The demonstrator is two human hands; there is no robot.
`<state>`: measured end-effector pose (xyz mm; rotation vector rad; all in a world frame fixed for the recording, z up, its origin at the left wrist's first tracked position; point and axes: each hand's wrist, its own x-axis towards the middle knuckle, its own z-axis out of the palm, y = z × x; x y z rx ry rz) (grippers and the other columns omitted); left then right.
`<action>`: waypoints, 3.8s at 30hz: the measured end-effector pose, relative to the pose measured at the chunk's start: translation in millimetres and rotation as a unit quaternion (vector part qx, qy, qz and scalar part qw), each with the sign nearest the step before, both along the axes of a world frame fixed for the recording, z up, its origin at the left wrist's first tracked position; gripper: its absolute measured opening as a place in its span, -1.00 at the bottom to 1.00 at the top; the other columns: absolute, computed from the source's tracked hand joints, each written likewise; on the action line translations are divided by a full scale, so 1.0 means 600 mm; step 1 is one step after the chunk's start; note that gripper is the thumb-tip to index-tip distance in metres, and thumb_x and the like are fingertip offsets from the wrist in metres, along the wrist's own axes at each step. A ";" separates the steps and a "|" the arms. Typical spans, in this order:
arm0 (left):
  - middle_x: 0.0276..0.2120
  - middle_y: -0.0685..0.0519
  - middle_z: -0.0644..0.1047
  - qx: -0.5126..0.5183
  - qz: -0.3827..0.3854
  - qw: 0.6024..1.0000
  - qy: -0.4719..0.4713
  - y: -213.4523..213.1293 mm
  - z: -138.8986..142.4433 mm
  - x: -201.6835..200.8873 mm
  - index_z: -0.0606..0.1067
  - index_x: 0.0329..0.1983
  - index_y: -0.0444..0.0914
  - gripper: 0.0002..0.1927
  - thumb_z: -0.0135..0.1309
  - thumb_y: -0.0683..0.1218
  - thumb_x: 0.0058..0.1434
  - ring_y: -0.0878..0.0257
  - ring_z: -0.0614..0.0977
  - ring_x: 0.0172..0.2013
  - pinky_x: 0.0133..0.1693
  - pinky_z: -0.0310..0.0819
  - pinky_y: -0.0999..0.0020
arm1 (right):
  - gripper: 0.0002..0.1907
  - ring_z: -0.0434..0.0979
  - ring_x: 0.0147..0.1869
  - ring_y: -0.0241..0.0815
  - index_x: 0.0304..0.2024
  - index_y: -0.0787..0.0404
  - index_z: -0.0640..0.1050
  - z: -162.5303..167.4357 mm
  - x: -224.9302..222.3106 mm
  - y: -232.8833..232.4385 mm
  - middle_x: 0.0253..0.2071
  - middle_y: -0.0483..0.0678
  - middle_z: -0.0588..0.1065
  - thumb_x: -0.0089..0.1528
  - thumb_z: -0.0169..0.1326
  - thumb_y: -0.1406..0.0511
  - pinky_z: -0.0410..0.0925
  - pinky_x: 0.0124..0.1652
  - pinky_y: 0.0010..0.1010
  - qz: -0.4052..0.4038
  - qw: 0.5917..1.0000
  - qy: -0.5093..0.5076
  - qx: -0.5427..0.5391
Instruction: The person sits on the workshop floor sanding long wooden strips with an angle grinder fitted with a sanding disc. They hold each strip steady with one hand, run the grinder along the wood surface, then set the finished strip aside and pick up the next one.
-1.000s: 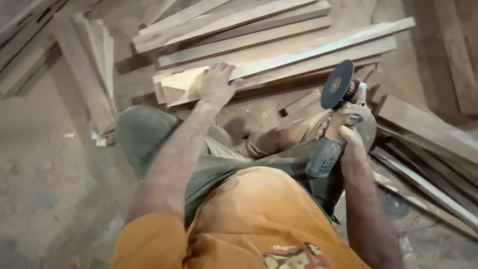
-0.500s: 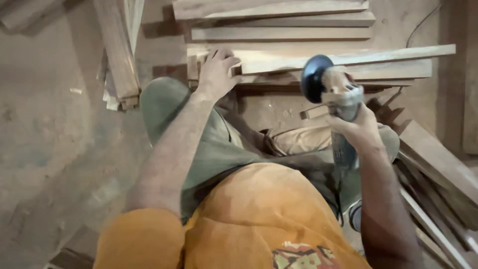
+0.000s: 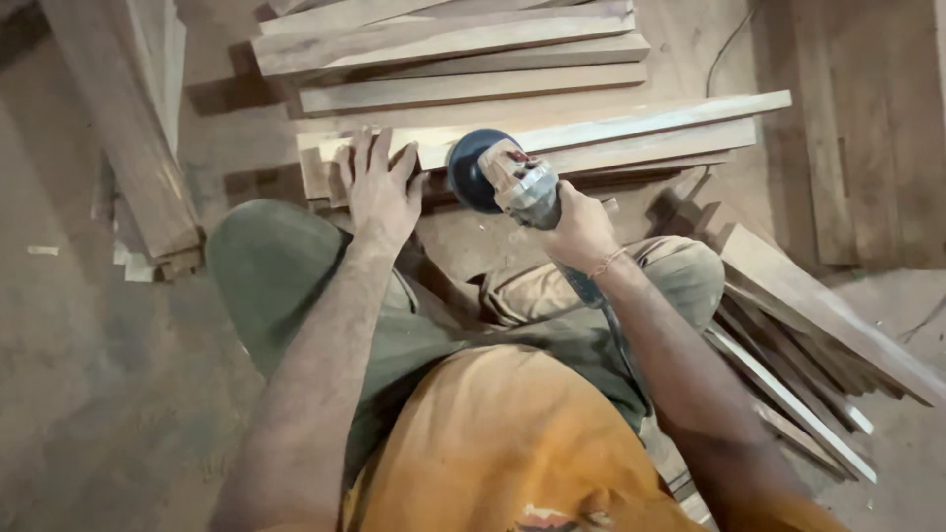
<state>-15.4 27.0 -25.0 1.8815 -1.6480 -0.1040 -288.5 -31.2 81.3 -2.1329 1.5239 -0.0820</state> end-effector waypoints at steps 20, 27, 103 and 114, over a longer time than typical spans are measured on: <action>0.33 -0.17 0.32 0.058 -0.005 0.998 -0.012 -0.009 -0.021 0.001 0.48 0.27 -0.13 -0.54 0.10 0.09 0.34 -0.18 0.17 0.38 0.34 -0.13 -0.33 | -0.32 0.65 -0.03 -0.02 0.02 0.31 0.59 -0.012 -0.150 -0.052 -0.12 0.11 0.62 -0.02 0.40 0.05 0.45 -0.05 -0.21 -0.140 0.990 -0.008 0.009; 0.38 -0.12 0.29 0.074 -0.003 0.997 0.013 -0.004 -0.015 0.004 0.46 0.31 -0.09 -0.49 0.10 0.05 0.30 -0.13 0.10 0.44 0.40 -0.20 -0.28 | -0.23 0.61 0.03 0.18 0.08 0.35 0.53 -0.017 -0.036 -0.027 -0.08 0.23 0.60 -0.02 0.41 0.00 0.43 -0.02 -0.11 0.004 1.000 0.005 -0.016; 0.35 -0.20 0.36 -0.016 -0.018 0.999 -0.021 0.001 -0.003 -0.003 0.56 0.24 -0.11 -0.55 0.21 0.06 0.30 -0.23 0.21 0.40 0.38 -0.12 -0.34 | -0.26 0.63 0.03 0.14 0.05 0.31 0.54 0.010 -0.116 -0.045 -0.09 0.23 0.61 -0.07 0.40 0.05 0.44 -0.01 -0.15 -0.074 0.997 0.016 0.004; 0.29 -0.22 0.36 -0.007 -0.010 1.000 0.022 0.000 0.014 -0.009 0.55 0.20 -0.19 -0.42 0.32 0.07 0.12 -0.22 0.22 0.35 0.33 -0.14 -0.34 | -0.42 0.64 -0.07 -0.22 -0.05 0.22 0.64 0.009 -0.238 -0.070 -0.14 -0.05 0.64 -0.06 0.38 0.09 0.47 -0.08 -0.33 -0.242 0.968 -0.071 0.004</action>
